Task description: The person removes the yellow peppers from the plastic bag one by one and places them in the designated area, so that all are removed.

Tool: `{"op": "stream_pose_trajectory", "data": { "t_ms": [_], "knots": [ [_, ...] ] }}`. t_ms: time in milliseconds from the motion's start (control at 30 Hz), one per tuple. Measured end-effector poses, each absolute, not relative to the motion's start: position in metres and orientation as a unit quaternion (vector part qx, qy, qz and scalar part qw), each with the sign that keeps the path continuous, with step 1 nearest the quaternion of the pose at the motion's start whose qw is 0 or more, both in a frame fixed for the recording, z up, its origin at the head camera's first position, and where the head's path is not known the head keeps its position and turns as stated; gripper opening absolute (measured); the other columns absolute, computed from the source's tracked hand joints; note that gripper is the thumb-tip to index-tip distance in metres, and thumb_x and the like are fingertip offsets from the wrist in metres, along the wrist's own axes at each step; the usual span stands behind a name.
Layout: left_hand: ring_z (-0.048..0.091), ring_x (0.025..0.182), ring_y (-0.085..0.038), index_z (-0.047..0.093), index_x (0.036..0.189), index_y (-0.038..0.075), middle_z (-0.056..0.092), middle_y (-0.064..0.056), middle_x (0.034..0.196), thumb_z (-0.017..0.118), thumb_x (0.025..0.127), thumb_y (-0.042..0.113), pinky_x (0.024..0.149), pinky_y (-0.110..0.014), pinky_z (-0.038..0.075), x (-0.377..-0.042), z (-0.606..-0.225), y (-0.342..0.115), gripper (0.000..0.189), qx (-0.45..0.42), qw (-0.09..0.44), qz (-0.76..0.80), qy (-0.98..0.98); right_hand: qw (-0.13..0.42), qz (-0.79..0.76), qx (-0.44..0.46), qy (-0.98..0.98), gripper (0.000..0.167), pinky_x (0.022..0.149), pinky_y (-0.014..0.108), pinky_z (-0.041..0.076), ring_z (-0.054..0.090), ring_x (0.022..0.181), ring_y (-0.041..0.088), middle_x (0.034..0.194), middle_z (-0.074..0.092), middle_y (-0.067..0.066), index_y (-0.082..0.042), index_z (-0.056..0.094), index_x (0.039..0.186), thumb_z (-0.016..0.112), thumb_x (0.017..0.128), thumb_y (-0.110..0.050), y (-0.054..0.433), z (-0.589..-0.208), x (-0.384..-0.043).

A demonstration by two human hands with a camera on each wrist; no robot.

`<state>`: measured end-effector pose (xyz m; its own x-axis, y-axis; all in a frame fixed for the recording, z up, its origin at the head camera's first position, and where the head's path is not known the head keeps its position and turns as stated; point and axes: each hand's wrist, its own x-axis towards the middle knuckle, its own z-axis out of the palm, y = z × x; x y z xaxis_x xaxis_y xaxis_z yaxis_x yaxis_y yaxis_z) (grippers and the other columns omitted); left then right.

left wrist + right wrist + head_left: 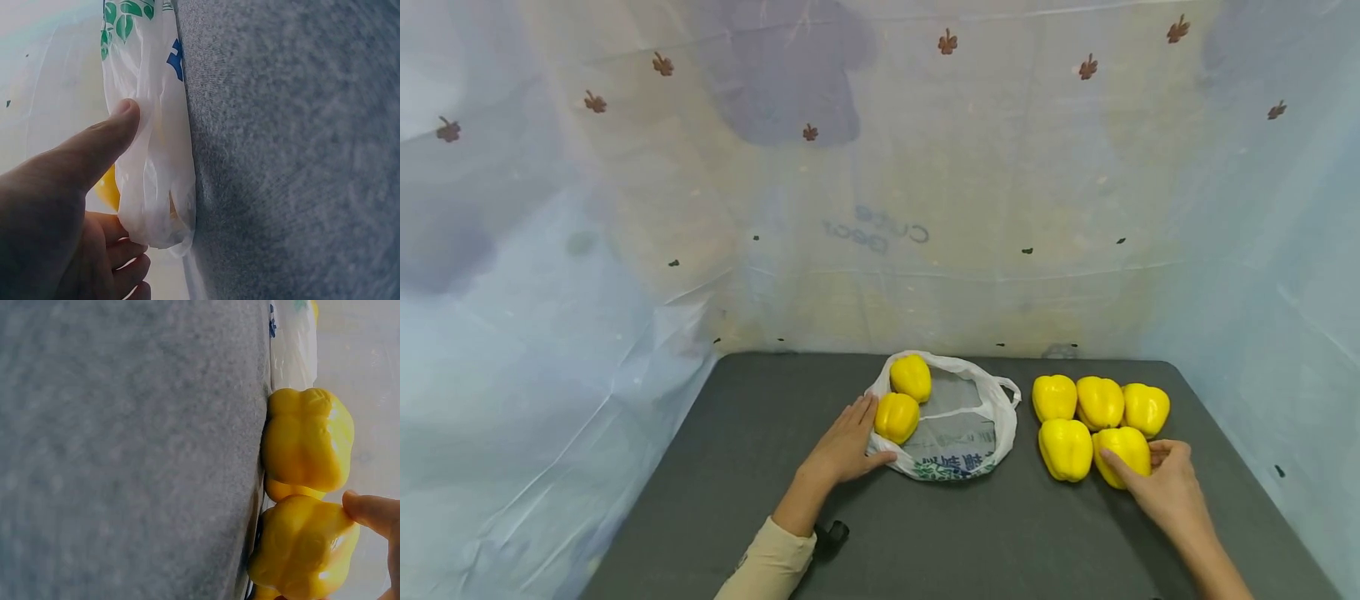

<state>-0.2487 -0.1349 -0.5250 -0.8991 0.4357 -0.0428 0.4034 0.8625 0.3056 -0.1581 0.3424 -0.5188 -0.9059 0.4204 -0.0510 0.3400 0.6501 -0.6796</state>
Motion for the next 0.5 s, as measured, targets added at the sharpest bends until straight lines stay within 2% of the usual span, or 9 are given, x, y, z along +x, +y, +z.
{"op": "stream_pose_trajectory", "data": {
  "t_ms": [333,500],
  "knots": [
    [0.017,0.165,-0.034,0.017,0.171,-0.002,0.017,-0.017,0.178,0.070,0.101,0.058,0.135,-0.050,0.016,-0.2491,-0.5259,-0.1362,0.105,0.222,0.056,0.150,0.962,0.070,0.360,-0.211,-0.906,0.100,0.083,0.062,0.050,0.057,0.110,0.052,0.129,0.047,0.037,0.014,0.031,0.147,0.072,0.096,-0.062,0.3399,-0.5235,-0.1635],
    [0.016,0.165,-0.033,0.017,0.171,-0.001,0.017,-0.017,0.178,0.069,0.101,0.058,0.135,-0.050,0.016,-0.2497,-0.5265,-0.1369,0.105,0.221,0.057,0.151,0.962,0.076,0.360,-0.200,-0.908,0.101,0.075,0.053,0.051,0.061,0.103,0.048,0.127,0.051,0.037,0.013,0.029,0.150,0.073,0.096,-0.060,0.3395,-0.5243,-0.1644]
  ]
}}
